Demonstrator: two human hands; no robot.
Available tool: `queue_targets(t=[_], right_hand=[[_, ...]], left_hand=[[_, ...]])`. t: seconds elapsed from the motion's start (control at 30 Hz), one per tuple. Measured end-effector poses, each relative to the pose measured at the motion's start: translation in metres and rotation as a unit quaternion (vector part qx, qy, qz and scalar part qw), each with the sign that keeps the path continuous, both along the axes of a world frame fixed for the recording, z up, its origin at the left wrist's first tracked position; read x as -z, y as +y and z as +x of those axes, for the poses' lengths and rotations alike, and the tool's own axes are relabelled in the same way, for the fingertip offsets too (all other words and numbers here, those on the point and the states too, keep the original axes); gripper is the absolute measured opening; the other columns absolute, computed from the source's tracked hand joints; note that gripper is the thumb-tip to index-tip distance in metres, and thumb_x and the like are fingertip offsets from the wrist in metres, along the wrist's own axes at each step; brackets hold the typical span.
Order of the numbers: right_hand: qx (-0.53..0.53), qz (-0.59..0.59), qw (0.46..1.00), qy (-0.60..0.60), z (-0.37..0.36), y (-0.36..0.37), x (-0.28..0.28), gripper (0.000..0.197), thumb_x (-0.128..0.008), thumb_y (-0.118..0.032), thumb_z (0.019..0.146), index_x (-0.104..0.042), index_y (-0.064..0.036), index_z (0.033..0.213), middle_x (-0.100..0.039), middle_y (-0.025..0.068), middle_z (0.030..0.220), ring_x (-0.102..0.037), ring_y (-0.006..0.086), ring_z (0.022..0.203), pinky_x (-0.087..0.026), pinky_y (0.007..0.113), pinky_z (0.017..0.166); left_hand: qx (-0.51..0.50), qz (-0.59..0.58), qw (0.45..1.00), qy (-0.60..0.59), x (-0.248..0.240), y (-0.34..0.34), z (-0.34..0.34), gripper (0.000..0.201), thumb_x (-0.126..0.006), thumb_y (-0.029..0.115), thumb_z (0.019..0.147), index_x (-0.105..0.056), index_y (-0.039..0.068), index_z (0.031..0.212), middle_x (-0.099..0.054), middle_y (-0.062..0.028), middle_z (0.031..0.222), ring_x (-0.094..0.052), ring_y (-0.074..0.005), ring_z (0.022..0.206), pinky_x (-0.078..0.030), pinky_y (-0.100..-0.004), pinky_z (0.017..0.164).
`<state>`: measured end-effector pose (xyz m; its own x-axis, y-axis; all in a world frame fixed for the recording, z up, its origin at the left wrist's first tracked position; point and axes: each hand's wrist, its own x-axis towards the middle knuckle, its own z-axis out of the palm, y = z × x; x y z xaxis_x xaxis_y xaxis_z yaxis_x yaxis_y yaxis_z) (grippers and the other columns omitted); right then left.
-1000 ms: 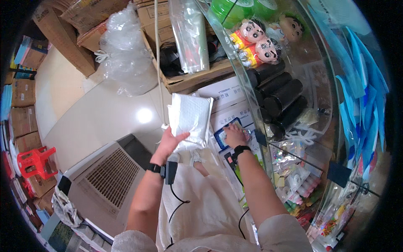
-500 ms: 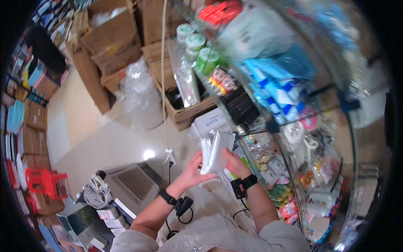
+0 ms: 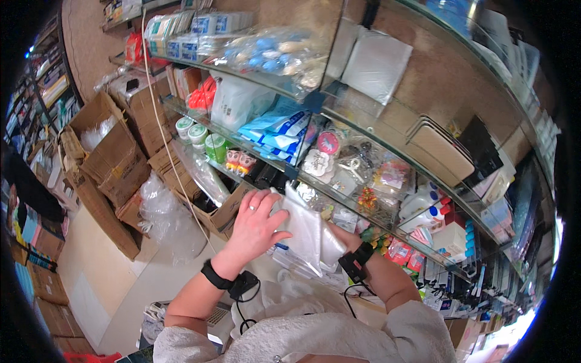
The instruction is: The person wipes glass shelves using a cloth, then picks up and organizes various packaged items including boxes, containers, and smaller pouches.
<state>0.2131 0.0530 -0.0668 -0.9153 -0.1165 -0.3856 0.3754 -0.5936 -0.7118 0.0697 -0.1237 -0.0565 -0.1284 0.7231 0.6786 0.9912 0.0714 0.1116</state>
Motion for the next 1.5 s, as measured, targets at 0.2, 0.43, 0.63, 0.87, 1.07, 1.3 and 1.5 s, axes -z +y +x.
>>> queue_targets(t=[0.2, 0.43, 0.63, 0.87, 1.07, 1.3, 1.5], right_hand=[[0.000, -0.004, 0.997, -0.082, 0.033, 0.005, -0.033, 0.043, -0.047, -0.027, 0.091, -0.043, -0.0037, 0.127, -0.052, 0.0134, 0.121, -0.058, 0.0195, 0.102, -0.046, 0.033, 0.091], [-0.052, 0.062, 0.996, 0.032, 0.056, 0.051, -0.009, 0.042, -0.038, -0.034, 0.095, -0.049, -0.0025, 0.120, -0.058, 0.0048, 0.106, -0.058, 0.0100, 0.088, -0.049, 0.026, 0.073], [0.216, 0.408, 0.829, 0.316, 0.051, 0.035, -0.130, 0.050, -0.047, -0.029, 0.091, -0.030, -0.0014, 0.129, -0.045, 0.0136, 0.123, -0.046, 0.0229, 0.113, -0.039, 0.034, 0.093], [0.294, 0.564, 0.729, 0.251, 0.006, 0.062, -0.254, 0.074, -0.072, -0.029, 0.073, -0.032, 0.0003, 0.128, -0.050, 0.0155, 0.118, -0.051, 0.0221, 0.107, -0.042, 0.032, 0.090], [0.257, 0.509, 0.795, 0.206, -0.013, 0.102, -0.280, 0.055, -0.068, -0.023, 0.078, -0.043, 0.0014, 0.119, -0.057, 0.0111, 0.110, -0.059, 0.0178, 0.096, -0.049, 0.031, 0.079], [0.330, 0.514, 0.776, 0.157, -0.056, 0.134, -0.266, 0.044, -0.071, -0.014, 0.072, -0.054, 0.0029, 0.110, -0.061, 0.0130, 0.101, -0.061, 0.0206, 0.088, -0.050, 0.032, 0.070], [0.339, 0.674, 0.647, 0.110, -0.109, 0.192, -0.206, 0.040, -0.067, -0.006, 0.066, -0.057, 0.0046, 0.103, -0.062, 0.0109, 0.098, -0.059, 0.0216, 0.087, -0.047, 0.035, 0.071]], left_hand=[[0.165, -0.176, 0.969, -0.053, -0.050, 0.012, 0.009, 0.085, -0.076, 0.043, 0.055, -0.042, 0.013, 0.128, -0.045, -0.0128, 0.128, -0.041, -0.0329, 0.119, -0.030, -0.0474, 0.099], [0.302, -0.180, 0.880, -0.321, -0.047, 0.030, 0.014, 0.054, -0.077, 0.028, 0.064, -0.054, 0.006, 0.108, -0.062, -0.0087, 0.096, -0.061, -0.0221, 0.086, -0.048, -0.0318, 0.075], [0.331, 0.016, 0.784, -0.525, -0.124, 0.060, 0.010, 0.061, -0.078, 0.009, 0.065, -0.048, -0.001, 0.118, -0.057, -0.0063, 0.108, -0.054, -0.0142, 0.099, -0.044, -0.0301, 0.086], [0.384, 0.121, 0.774, -0.489, -0.218, 0.137, -0.008, 0.058, -0.075, 0.018, 0.069, -0.048, -0.001, 0.117, -0.057, -0.0092, 0.110, -0.055, -0.0157, 0.098, -0.045, -0.0305, 0.084], [0.270, 0.245, 0.856, -0.366, -0.218, 0.221, -0.038, 0.054, -0.072, 0.026, 0.071, -0.048, -0.002, 0.111, -0.060, -0.0140, 0.102, -0.059, -0.0215, 0.093, -0.047, -0.0324, 0.078], [0.183, 0.223, 0.894, -0.342, -0.209, 0.248, -0.063, 0.046, -0.068, 0.018, 0.078, -0.046, -0.002, 0.113, -0.059, -0.0110, 0.103, -0.057, -0.0162, 0.092, -0.046, -0.0293, 0.078], [-0.030, 0.087, 0.959, -0.268, -0.200, 0.263, -0.061, 0.073, -0.069, 0.025, 0.068, -0.028, -0.004, 0.122, -0.055, -0.0280, 0.104, -0.053, -0.0439, 0.097, -0.044, -0.0436, 0.083]])
